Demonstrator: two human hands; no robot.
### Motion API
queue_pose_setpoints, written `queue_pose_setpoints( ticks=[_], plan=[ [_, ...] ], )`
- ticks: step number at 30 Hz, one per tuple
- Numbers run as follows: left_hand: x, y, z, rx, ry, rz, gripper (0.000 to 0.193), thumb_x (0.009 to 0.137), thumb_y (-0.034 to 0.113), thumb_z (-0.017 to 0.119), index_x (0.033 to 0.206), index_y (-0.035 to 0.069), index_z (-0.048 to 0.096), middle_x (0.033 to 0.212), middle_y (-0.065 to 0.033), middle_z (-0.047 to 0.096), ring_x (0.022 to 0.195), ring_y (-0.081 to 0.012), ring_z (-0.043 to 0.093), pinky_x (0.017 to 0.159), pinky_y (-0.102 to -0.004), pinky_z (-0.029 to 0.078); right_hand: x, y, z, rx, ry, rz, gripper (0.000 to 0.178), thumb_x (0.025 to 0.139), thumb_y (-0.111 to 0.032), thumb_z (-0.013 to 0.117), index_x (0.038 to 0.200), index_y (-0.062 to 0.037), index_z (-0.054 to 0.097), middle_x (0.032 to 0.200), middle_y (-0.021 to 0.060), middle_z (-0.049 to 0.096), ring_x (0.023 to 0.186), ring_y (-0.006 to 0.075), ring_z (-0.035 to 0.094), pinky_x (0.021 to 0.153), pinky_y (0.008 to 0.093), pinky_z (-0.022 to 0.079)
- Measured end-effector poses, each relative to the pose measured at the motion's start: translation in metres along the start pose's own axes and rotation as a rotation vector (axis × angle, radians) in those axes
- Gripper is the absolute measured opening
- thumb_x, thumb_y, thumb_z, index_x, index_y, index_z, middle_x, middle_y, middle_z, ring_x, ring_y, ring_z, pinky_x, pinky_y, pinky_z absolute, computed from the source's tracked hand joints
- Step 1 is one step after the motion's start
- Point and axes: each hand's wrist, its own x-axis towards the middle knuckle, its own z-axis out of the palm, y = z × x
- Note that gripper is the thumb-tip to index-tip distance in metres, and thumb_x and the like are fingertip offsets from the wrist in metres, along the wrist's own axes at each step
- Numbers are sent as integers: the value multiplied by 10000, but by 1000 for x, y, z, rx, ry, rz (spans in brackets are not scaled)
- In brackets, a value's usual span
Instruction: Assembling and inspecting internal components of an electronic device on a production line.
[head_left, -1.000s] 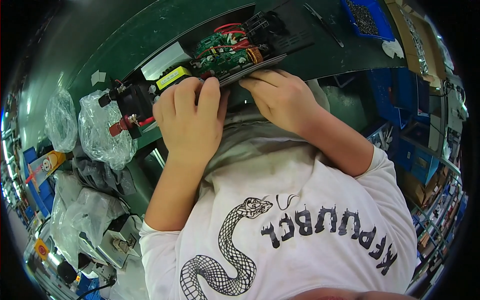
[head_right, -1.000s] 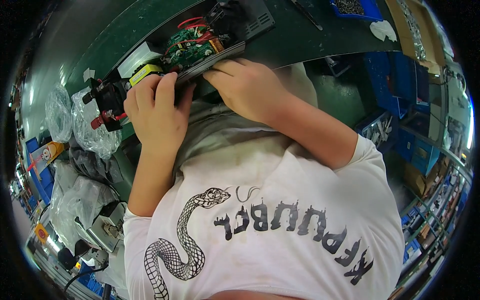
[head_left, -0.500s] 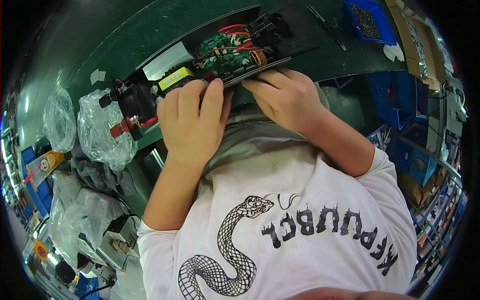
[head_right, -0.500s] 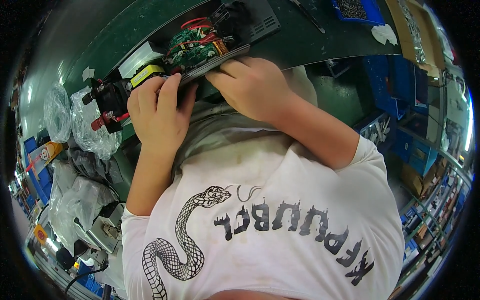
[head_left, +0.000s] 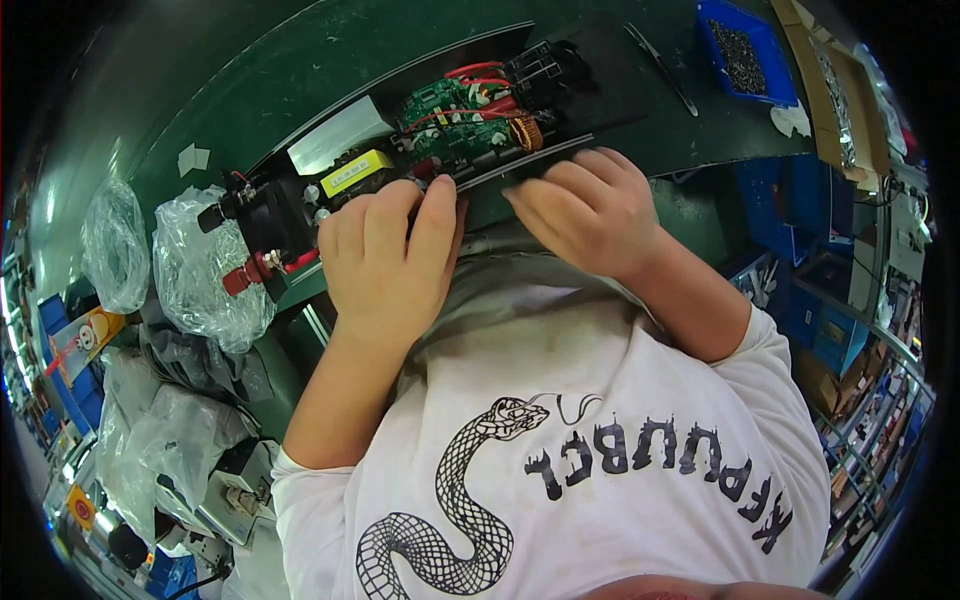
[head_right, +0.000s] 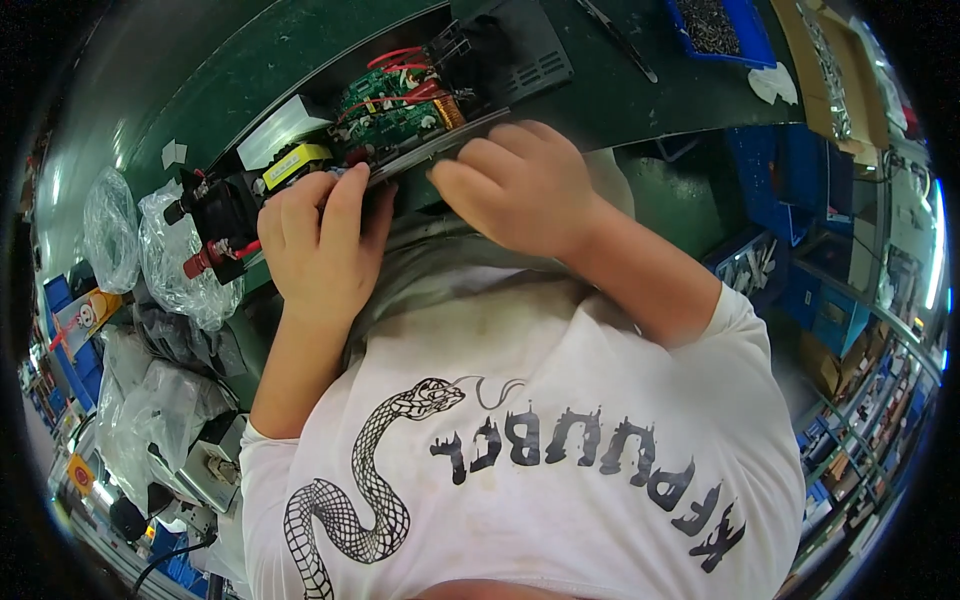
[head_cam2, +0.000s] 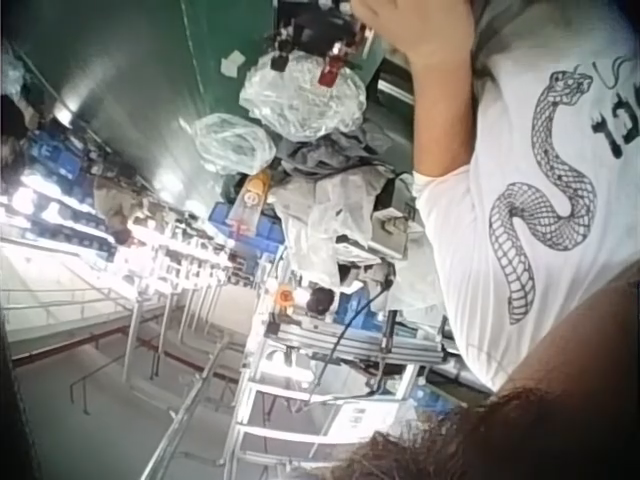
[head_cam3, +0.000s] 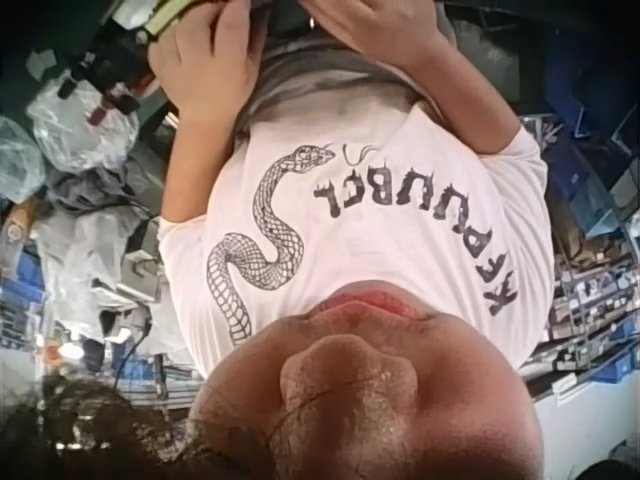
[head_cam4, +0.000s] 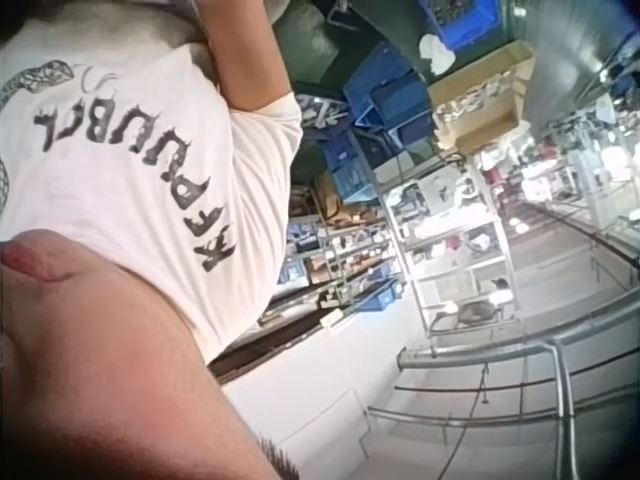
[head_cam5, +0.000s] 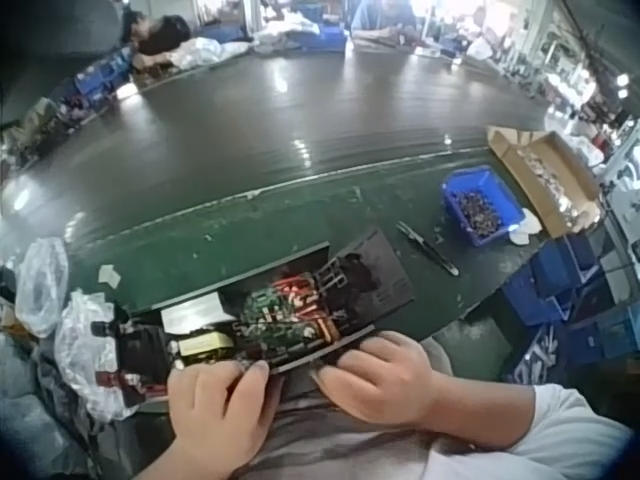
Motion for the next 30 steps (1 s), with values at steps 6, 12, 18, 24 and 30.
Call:
queue_pose_setpoints(
  ticks=[6,12,18,24,30],
  plan=[
    [-1,-1,-3,-42,12,8,313,744,144,769,1044,126,682,958,-22,585,768,-205,549,642,-348,400,22,0,-17,-128,82,3,475,638,-273,835,1062,-173,645,1015,-25,601,940,223,570,838,386,403],
    [-4,-2,-6,-60,-42,9,298,745,118,742,1039,110,692,965,-33,592,789,-202,547,638,-335,406,25,8,-9,-106,-8,26,340,638,-320,821,909,-188,664,999,-29,593,943,183,573,866,359,343],
    [-4,-1,-9,-68,-77,-7,275,746,108,732,1019,108,696,972,-34,579,807,-200,543,658,-332,405,22,11,-8,-111,-22,10,329,622,-338,813,877,-200,660,890,-42,577,819,173,553,811,352,333],
    [-1,0,-12,-106,-125,-39,281,739,102,754,1014,102,693,940,-30,578,809,-206,548,667,-344,407,23,12,-7,-72,-21,36,332,573,-302,804,859,-222,655,860,-51,567,786,161,538,786,344,324],
    [3,2,-14,-126,-146,-90,305,727,98,780,1013,92,675,922,-41,589,784,-215,558,667,-351,411,23,12,-5,-58,-18,73,313,547,-267,798,822,-234,653,845,-63,563,760,150,526,778,335,316]
  ],
)
